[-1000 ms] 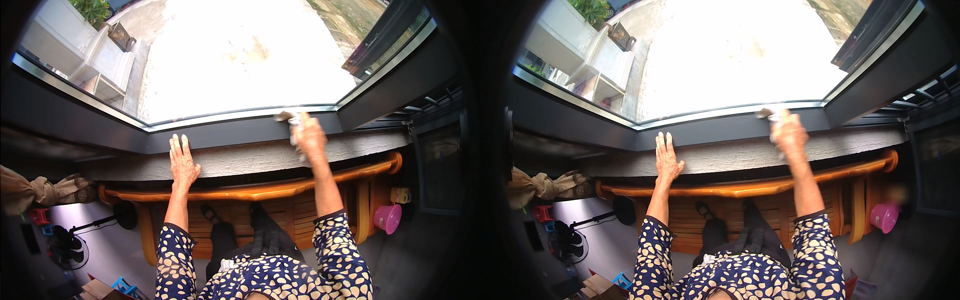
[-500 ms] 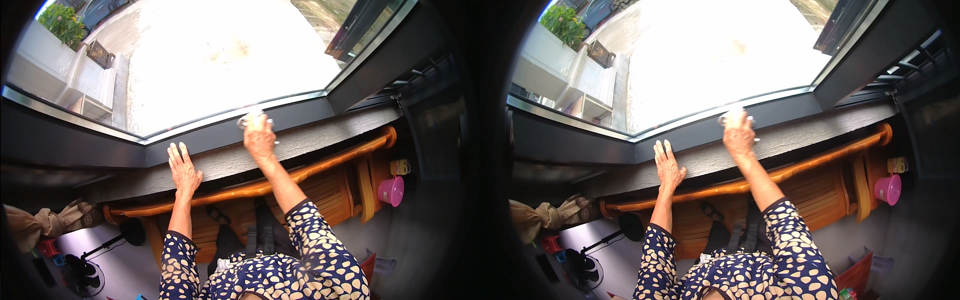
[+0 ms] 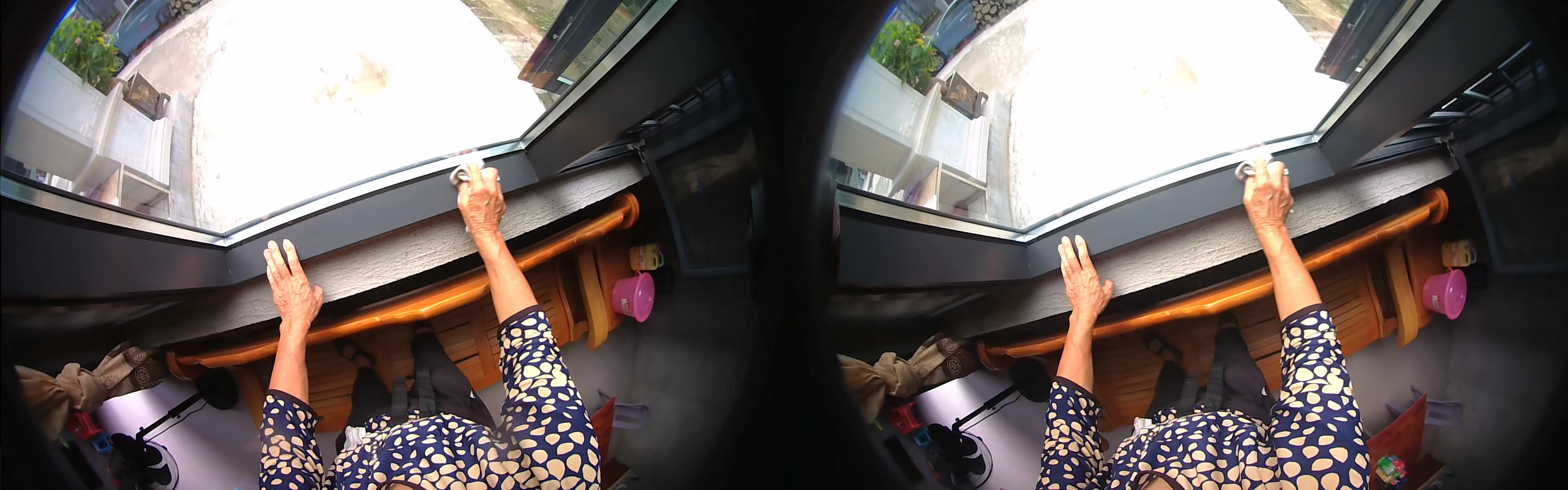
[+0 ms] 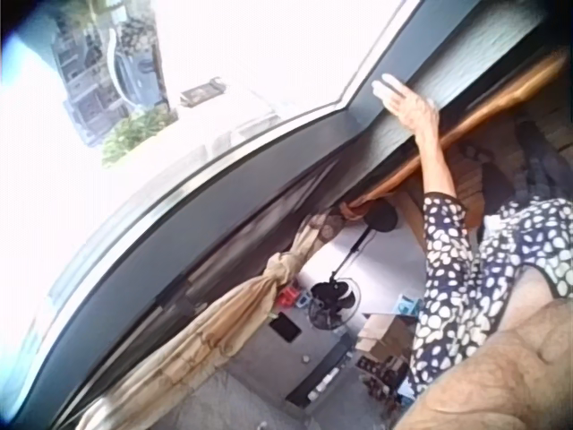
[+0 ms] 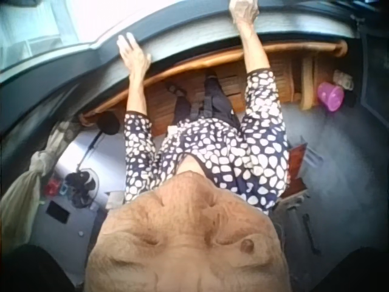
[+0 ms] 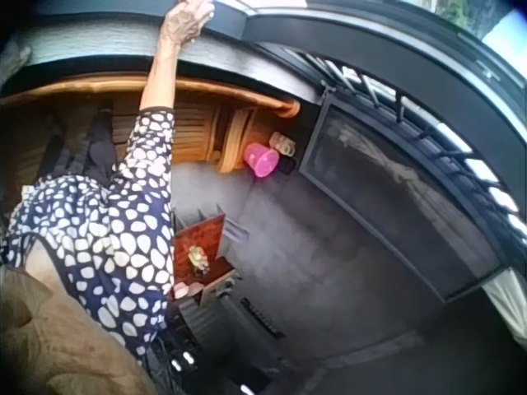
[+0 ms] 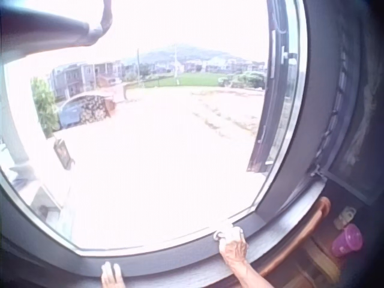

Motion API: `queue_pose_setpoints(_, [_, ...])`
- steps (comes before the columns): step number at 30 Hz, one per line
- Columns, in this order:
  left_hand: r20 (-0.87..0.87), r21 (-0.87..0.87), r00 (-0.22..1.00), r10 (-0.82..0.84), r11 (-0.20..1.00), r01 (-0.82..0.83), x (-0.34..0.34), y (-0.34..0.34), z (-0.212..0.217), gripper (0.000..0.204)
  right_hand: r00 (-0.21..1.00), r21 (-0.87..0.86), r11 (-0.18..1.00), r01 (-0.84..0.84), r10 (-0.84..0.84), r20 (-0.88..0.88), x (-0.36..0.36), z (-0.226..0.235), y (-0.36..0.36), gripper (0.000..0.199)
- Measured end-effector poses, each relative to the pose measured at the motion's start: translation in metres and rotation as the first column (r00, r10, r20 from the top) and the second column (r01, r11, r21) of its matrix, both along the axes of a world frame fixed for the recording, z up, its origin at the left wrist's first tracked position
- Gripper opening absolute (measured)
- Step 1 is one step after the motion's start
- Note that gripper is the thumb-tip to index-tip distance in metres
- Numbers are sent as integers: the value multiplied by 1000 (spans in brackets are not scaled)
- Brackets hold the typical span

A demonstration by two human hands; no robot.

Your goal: The person cleans the window frame, glass, handle, and screen mesh using a white cloth. They wipe the lower frame, vertical edges, and the glass pane while standing on a wooden bench.

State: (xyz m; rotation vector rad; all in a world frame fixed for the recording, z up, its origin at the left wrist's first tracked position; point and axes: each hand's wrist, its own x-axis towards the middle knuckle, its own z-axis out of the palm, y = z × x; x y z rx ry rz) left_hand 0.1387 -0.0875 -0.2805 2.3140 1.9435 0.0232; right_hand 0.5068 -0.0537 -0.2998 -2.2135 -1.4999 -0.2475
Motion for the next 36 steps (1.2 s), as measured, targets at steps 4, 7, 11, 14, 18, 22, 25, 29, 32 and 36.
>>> queue_pose_setpoints(4, [8, 10, 1000, -4, 1000, 4, -3, 0, 0, 108, 985, -38, 987, 158, -160, -70, 37, -2, 7, 36])
queue_pose_setpoints(7, [20, 28, 1000, -16, 1000, 15, -5, 0, -1, 108, 923, -190, 923, 334, -361, -135, 60, 17, 17, 37])
queue_pose_setpoints(11, [36, 6, 999, -26, 1000, 26, -7, -1, 0, 109, 750, -280, 835, 474, -549, -370, 65, 32, 39, 45])
queue_pose_setpoints(14, [36, -5, 999, -29, 1000, 29, -1, 3, 4, 110, 692, -142, 892, 429, -425, -583, 53, 23, 46, 59])
queue_pose_setpoints(18, [20, -21, 999, -30, 999, 31, -4, 2, 2, 111, 653, 187, 931, 314, -69, -755, -17, 9, 38, 74])
queue_pose_setpoints(22, [38, -17, 998, -44, 999, 45, -8, 1, 2, 113, 564, 271, 942, 200, 116, -818, -108, 14, 27, 88])
queue_pose_setpoints(25, [36, -35, 998, -49, 998, 50, -8, 3, 2, 114, 622, 341, 940, 23, 253, -741, -163, 8, 15, 105])
queue_pose_setpoints(29, [21, -46, 998, -54, 997, 55, -10, 1, 3, 113, 715, 458, 887, 54, 286, -638, -144, 15, 23, 101])
queue_pose_setpoints(32, [5, -39, 998, -58, 998, 58, -7, 1, 6, 112, 775, 515, 857, 22, 311, -550, -103, 16, 29, 100])
queue_pose_setpoints(36, [45, -7, 997, -63, 998, 64, -7, 0, 3, 114, 787, 495, 863, 99, 237, -570, -59, 22, 32, 99])
